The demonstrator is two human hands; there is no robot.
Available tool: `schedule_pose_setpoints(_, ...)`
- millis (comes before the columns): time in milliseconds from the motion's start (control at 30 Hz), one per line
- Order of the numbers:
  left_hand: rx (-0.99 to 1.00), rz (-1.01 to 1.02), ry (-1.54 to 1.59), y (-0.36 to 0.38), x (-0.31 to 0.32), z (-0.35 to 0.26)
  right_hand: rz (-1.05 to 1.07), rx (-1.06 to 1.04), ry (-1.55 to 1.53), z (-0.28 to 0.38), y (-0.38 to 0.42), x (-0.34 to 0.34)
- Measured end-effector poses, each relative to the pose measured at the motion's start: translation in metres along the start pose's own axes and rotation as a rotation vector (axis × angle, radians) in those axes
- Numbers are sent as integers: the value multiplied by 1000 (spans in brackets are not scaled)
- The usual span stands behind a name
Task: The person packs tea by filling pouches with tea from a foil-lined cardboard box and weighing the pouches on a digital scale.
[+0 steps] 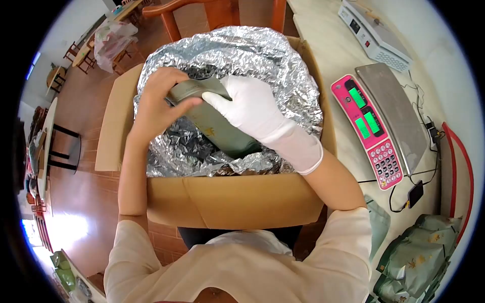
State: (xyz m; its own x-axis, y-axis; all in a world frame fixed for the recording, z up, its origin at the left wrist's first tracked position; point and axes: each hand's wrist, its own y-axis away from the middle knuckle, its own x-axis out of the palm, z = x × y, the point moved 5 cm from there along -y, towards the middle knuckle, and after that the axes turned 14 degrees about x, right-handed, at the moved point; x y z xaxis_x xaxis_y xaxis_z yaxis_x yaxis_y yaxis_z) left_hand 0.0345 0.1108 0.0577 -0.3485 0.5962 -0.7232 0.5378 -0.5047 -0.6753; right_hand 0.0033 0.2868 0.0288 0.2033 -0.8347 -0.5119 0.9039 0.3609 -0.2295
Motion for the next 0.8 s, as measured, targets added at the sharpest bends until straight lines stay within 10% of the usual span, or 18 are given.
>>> schedule_pose_setpoints(800, -77, 160, 240, 17, 16, 15, 132, -73, 137, 3, -1, 12)
